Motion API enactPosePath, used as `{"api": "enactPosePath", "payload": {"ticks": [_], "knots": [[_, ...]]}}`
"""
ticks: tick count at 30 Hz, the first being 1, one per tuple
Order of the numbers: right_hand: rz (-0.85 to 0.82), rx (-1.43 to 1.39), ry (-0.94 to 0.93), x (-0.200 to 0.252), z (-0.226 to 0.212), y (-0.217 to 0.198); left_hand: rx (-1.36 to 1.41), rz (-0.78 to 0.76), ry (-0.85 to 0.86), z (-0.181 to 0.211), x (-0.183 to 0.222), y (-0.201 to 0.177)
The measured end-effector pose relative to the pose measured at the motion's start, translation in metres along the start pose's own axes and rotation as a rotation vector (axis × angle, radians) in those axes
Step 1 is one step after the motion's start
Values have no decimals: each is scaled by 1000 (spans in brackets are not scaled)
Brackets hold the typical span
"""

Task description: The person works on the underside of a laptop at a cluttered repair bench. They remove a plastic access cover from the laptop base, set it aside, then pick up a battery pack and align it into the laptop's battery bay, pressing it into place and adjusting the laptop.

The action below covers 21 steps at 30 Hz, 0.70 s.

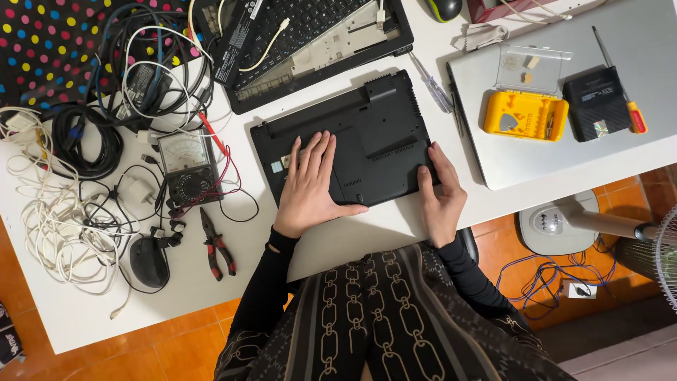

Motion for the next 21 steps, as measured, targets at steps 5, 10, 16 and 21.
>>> {"api": "enactPosePath", "payload": {"ticks": [5, 10, 16, 21], "knots": [[-1, -147, -27, 8, 10, 7, 281, 165, -22, -5, 8, -3], [-5, -266, 59, 14, -3, 12, 670, 297, -150, -10, 21, 4], [-22, -253, 63, 15, -22, 8, 772, 403, -132, -17, 23, 8], [-20, -201, -8, 21, -25, 10, 685, 389, -132, -19, 24, 13]]}}
Point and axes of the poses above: each hand's wrist, its own x-axis away from the middle knuckle, its own y-axis out of the palm, z = x × y, the point moved 1 cm from there along -x, towards the middle knuckle, and after that the axes turned 11 degrees about y, right-handed, at the moved point
